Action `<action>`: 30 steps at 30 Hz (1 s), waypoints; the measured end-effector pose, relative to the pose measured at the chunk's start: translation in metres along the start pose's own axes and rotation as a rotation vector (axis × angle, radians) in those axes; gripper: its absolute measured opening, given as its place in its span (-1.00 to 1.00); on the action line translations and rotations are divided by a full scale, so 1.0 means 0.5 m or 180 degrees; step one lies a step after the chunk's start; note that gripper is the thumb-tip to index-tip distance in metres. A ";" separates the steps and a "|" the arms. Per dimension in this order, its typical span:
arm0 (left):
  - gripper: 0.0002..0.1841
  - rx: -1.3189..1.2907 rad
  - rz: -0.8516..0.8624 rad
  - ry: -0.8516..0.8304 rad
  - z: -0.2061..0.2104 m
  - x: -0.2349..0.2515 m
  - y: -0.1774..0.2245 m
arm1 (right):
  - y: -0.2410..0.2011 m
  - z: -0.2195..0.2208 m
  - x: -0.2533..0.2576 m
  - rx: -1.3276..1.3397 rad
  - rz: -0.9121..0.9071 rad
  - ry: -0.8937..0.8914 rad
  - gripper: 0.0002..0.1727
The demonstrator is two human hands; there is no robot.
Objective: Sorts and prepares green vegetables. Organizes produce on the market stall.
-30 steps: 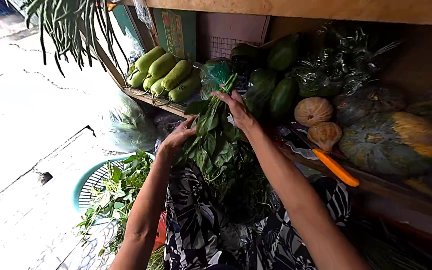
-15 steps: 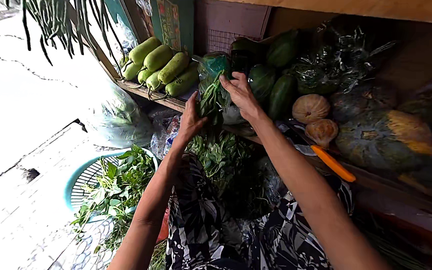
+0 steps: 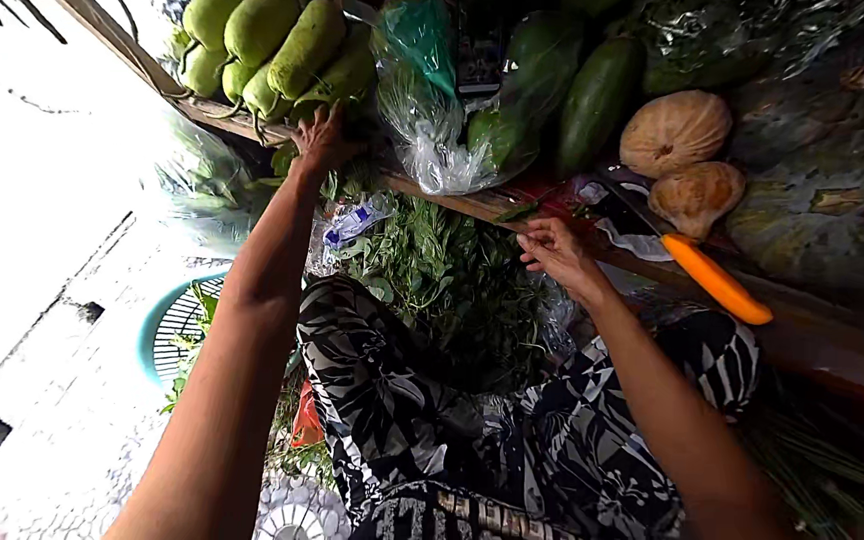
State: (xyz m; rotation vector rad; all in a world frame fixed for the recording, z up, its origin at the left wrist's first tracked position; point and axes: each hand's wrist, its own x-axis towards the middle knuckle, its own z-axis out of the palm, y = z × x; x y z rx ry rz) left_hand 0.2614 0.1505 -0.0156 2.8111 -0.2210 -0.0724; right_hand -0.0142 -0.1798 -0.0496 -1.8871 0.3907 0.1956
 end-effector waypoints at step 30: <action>-0.63 -0.0517 0.0193 -0.0730 0.223 -0.437 0.294 | 0.034 0.055 0.002 -0.1961 -0.1732 -0.0102 -0.31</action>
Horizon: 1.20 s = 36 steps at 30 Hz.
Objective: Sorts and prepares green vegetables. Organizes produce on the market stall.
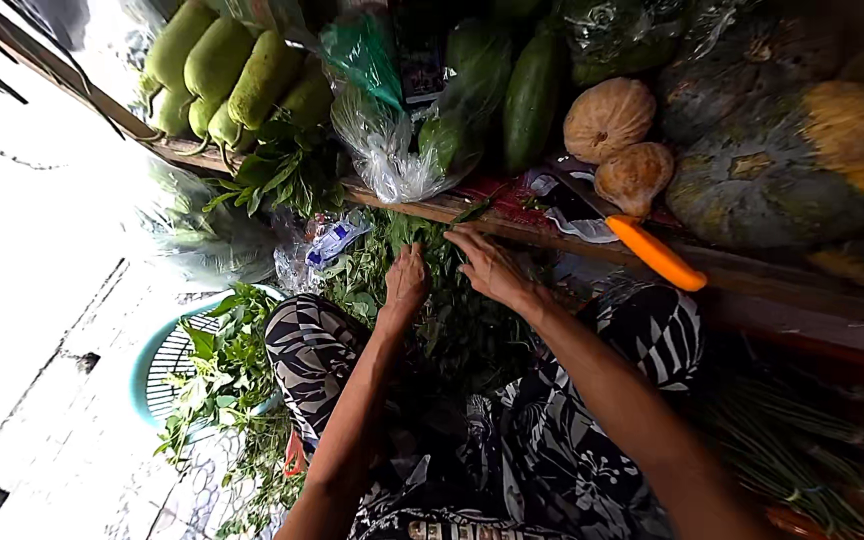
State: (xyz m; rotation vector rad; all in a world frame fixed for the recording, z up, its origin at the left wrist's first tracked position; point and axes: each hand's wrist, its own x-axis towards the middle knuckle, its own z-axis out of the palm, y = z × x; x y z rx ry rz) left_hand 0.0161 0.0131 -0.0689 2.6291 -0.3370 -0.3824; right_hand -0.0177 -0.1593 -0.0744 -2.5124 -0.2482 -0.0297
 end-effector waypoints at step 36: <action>-0.75 -0.0512 0.2117 0.1252 -0.001 0.062 0.081 | 0.013 -0.028 0.018 0.1542 0.0706 0.0337 -0.69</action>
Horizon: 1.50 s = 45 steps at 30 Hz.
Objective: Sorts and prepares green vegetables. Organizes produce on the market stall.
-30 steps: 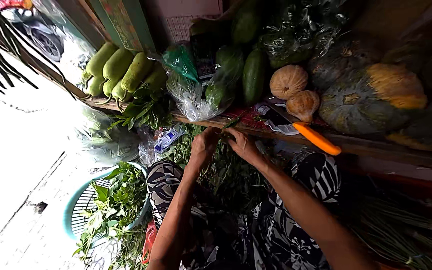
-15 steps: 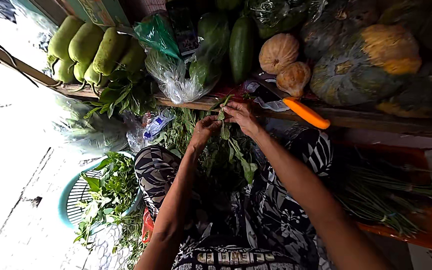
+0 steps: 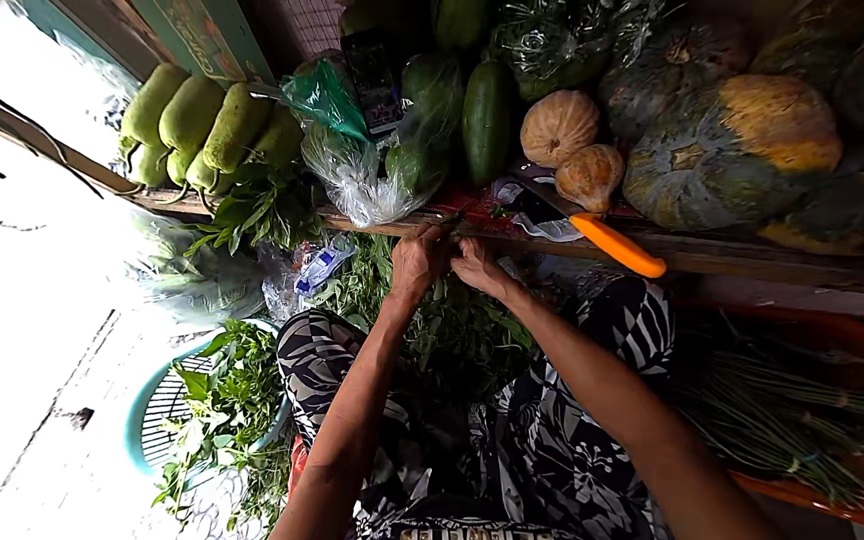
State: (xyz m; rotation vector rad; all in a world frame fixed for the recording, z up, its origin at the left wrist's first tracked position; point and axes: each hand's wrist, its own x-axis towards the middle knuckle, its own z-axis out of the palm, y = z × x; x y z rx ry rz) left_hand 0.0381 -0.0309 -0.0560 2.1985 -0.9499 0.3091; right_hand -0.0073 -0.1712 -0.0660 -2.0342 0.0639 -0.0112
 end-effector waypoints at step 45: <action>-0.55 0.0547 -0.4023 -0.1176 0.184 -0.260 -0.152 | 0.017 -0.091 0.006 0.0978 -0.0043 0.0764 -0.77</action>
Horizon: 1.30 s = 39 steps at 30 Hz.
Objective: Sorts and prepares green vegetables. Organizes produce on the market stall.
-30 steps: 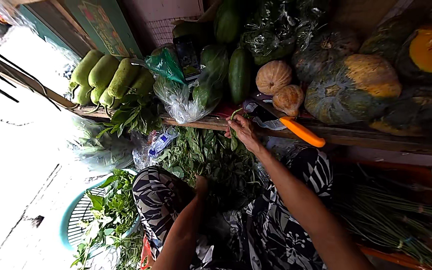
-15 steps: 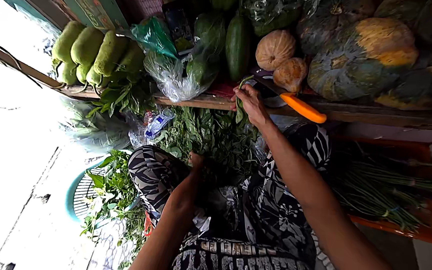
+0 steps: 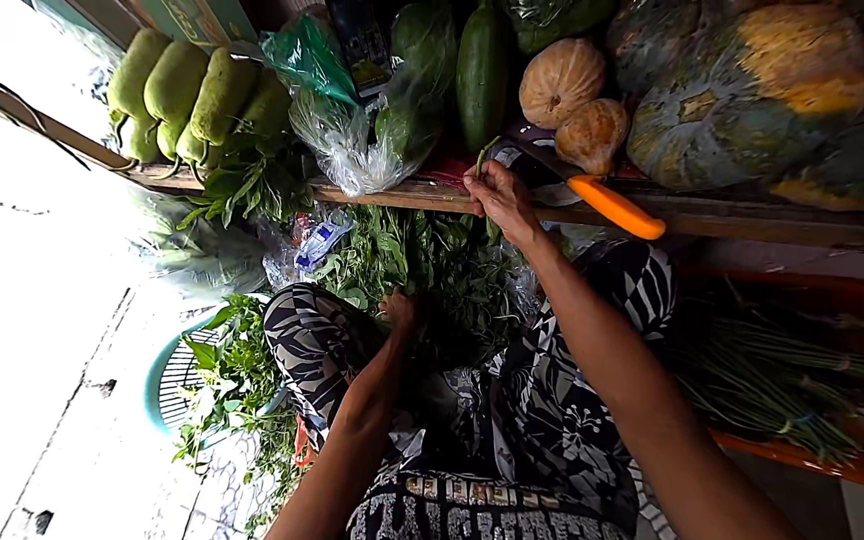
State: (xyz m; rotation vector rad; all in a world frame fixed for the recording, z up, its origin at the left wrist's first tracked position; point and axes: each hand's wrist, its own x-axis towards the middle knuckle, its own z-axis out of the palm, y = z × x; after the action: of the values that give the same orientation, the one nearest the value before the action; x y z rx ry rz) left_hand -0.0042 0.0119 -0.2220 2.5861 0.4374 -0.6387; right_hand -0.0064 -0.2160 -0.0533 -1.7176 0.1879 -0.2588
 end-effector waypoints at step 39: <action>-0.64 -0.1067 0.2274 0.0634 -0.256 -0.171 0.133 | -0.017 -0.013 0.010 -0.1066 0.0222 0.0416 -0.70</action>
State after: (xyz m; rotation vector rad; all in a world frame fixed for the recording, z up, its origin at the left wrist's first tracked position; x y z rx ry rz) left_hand -0.0036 0.0004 -0.0549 2.2570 -0.3029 -0.0490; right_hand -0.0035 -0.2223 -0.0435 -2.0222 0.4052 -0.3008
